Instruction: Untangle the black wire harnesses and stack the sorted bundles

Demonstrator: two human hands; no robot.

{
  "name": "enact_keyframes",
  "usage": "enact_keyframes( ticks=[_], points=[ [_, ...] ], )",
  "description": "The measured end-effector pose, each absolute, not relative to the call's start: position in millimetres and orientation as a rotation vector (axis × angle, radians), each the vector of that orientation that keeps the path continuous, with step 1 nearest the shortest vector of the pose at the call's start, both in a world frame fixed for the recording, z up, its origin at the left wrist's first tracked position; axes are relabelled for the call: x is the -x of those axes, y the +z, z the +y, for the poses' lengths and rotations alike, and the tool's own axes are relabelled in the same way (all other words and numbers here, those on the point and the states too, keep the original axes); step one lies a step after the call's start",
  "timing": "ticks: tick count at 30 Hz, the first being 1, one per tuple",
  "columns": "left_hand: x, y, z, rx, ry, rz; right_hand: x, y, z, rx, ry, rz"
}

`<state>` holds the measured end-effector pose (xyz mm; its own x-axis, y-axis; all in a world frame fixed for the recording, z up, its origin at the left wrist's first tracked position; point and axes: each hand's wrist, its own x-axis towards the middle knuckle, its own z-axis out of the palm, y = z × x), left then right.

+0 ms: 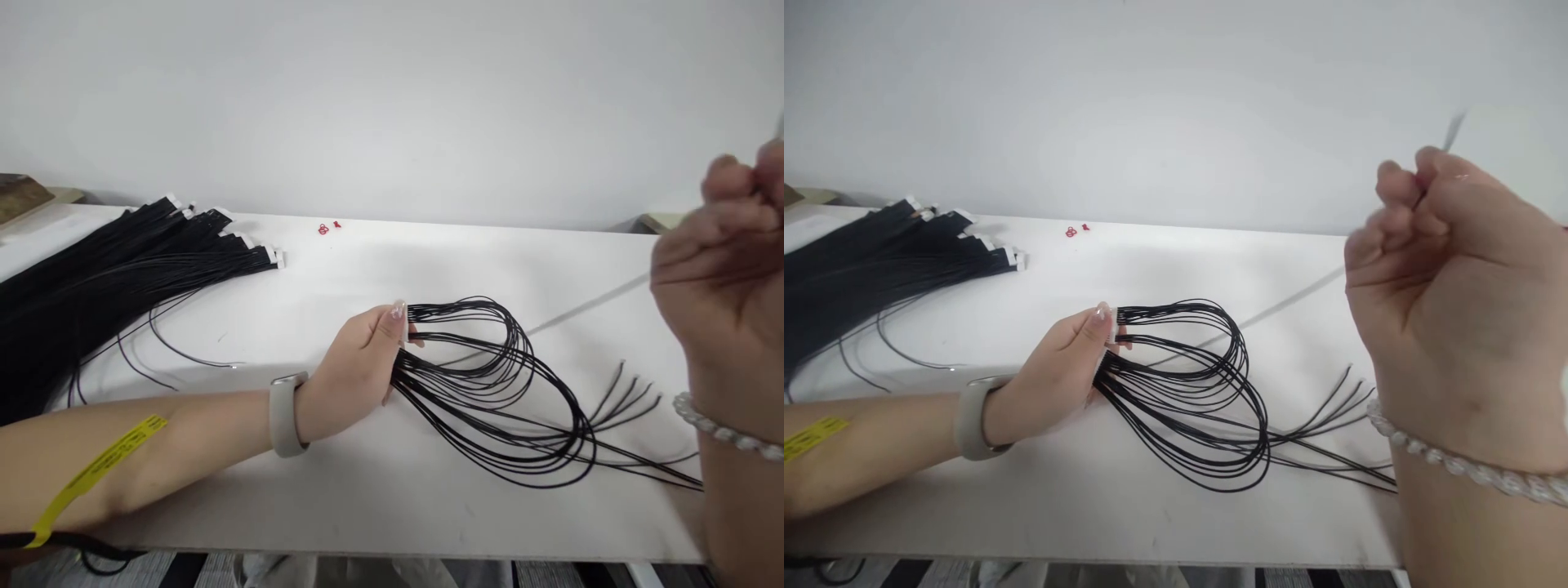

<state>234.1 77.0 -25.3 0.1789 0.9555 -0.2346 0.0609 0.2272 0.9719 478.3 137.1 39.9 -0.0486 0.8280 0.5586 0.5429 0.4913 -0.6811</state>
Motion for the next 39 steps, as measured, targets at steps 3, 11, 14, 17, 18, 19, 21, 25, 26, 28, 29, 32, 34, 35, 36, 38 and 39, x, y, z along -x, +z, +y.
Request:
enact_keyframes(
  ticks=[3, 11, 14, 17, 18, 19, 21, 25, 26, 28, 29, 32, 34, 35, 36, 38, 39],
  points=[
    [-234, -27, 77, -1.146, 0.921, 1.2, -462, 40, 125, 1.18, 0.55, -1.469],
    [-233, -26, 76, -1.158, 0.916, 1.194, -414, 18, 105, 1.115, 0.38, -2.337],
    [-233, -24, 76, -1.169, 0.906, 1.22, -413, 13, 106, 1.075, 0.329, -2.347],
    [-233, -24, 76, -1.159, 0.896, 1.216, -413, 13, 105, 1.071, 0.292, -2.311],
    [-233, -24, 76, -1.158, 0.891, 1.21, -413, 14, 104, 1.071, 0.285, -2.31],
    [-233, -25, 76, -1.161, 0.885, 1.205, -413, 14, 104, 1.072, 0.281, -2.312],
    [-233, -25, 76, -1.167, 0.881, 1.2, -412, 14, 104, 1.075, 0.28, -2.315],
    [-234, -24, 76, -1.181, 0.894, 1.209, -412, 12, 104, 1.07, 0.273, -2.311],
    [-234, -23, 76, -1.187, 0.893, 1.211, -412, 12, 104, 1.07, 0.265, -2.315],
    [-235, -21, 76, -1.201, 0.889, 1.209, -412, 11, 104, 1.069, 0.237, -2.328],
    [-235, -20, 76, -1.206, 0.885, 1.202, -412, 11, 104, 1.068, 0.213, -2.333],
    [-235, -21, 76, -1.211, 0.872, 1.193, -412, 11, 104, 1.058, 0.135, -2.345],
    [-234, -23, 76, -1.213, 0.861, 1.205, -413, 11, 104, 1.056, 0.106, -2.348],
    [-234, -24, 76, -1.213, 0.856, 1.216, -413, 11, 104, 1.055, 0.097, -2.349],
    [-234, -24, 76, -1.212, 0.854, 1.227, -413, 11, 104, 1.055, 0.09, -2.353],
    [-234, -24, 76, -1.202, 0.859, 1.236, -413, 12, 103, 1.049, 0.087, -2.371],
    [-234, -24, 76, -1.197, 0.865, 1.236, -413, 12, 103, 1.04, 0.093, -2.387]
  ],
)
